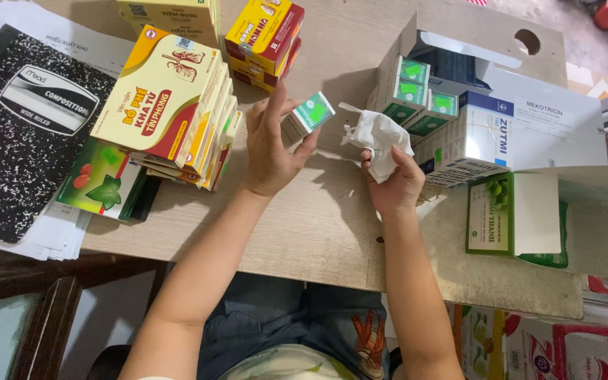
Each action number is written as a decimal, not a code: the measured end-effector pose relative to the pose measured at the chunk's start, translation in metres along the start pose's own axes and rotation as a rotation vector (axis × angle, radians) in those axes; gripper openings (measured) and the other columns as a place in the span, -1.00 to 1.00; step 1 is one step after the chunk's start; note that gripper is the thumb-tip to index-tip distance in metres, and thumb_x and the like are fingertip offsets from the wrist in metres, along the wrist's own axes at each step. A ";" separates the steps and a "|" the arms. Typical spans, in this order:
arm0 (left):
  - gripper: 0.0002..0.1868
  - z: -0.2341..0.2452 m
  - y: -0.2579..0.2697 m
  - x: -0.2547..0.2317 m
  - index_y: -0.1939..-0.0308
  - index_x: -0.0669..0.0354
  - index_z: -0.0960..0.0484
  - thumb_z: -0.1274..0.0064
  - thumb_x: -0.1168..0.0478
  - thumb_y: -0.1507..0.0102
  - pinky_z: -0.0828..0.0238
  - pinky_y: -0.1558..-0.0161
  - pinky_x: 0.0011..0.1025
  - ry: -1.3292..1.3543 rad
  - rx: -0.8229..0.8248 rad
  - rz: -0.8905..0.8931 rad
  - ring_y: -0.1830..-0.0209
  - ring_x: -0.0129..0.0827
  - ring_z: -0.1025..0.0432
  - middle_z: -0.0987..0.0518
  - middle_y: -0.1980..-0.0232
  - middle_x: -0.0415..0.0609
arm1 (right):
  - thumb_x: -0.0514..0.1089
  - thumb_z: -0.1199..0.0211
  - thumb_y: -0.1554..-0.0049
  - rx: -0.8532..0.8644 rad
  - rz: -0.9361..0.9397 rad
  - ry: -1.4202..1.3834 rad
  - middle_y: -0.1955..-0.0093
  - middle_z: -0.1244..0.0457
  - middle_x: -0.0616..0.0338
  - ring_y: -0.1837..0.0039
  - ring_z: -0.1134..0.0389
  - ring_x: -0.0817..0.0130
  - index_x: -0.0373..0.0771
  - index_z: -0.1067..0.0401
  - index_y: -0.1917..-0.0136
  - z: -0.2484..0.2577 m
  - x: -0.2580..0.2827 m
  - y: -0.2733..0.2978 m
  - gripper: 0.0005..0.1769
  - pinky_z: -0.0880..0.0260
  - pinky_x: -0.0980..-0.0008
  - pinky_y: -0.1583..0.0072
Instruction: Wiping and cleaning various medicine boxes using a white cloth on a pharmacy counter.
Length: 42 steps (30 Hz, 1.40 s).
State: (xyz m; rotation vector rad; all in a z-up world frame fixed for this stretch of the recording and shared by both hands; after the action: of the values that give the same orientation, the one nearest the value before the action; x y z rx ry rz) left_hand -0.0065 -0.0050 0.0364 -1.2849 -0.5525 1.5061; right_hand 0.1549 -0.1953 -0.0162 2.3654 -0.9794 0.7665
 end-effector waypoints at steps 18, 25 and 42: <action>-0.34 -0.021 0.019 -0.007 -0.57 -0.09 -0.25 -0.13 0.28 -0.43 -0.14 -0.58 -0.18 -0.072 0.086 -0.100 -0.57 -0.18 -0.14 -0.22 -0.50 -0.04 | -0.09 -0.20 -0.20 0.207 -0.020 0.050 -0.19 -0.34 -0.06 -0.05 -0.42 0.07 -0.37 -0.29 -0.43 -0.012 -0.001 0.006 -0.42 -0.47 0.26 -0.04; -0.43 -0.015 0.011 -0.001 -0.53 -0.08 -0.31 -0.10 0.15 -0.45 0.05 -0.61 -0.05 -0.299 0.165 -0.073 -0.56 -0.15 -0.17 -0.33 -0.46 -0.05 | 0.00 -0.13 -0.25 0.229 -0.093 -0.001 -0.23 -0.33 -0.12 -0.05 -0.43 0.05 -0.38 -0.26 -0.45 -0.016 -0.004 0.007 -0.40 -0.49 0.24 -0.04; -0.25 -0.035 0.020 -0.025 -0.55 0.09 -0.17 -0.20 0.24 -0.35 -0.45 -0.30 -0.28 0.342 0.346 0.232 -0.30 -0.22 -0.40 -0.42 -0.31 0.03 | 0.09 0.00 -0.30 0.246 -0.077 0.060 -0.33 -0.33 -0.09 -0.26 -0.42 0.01 -0.35 -0.28 -0.44 -0.011 -0.006 0.001 -0.40 -0.49 -0.03 -0.23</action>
State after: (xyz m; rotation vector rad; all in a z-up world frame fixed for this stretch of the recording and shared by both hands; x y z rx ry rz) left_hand 0.0143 -0.0442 0.0192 -1.3218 0.0807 1.4462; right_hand 0.1471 -0.1868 -0.0119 2.5549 -0.8040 0.9704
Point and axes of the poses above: each hand's wrist, its own y-axis away from the middle knuckle, its own z-axis out of the back of the hand, x = y × z, the point moved 1 cm from there along -y, towards the middle knuckle
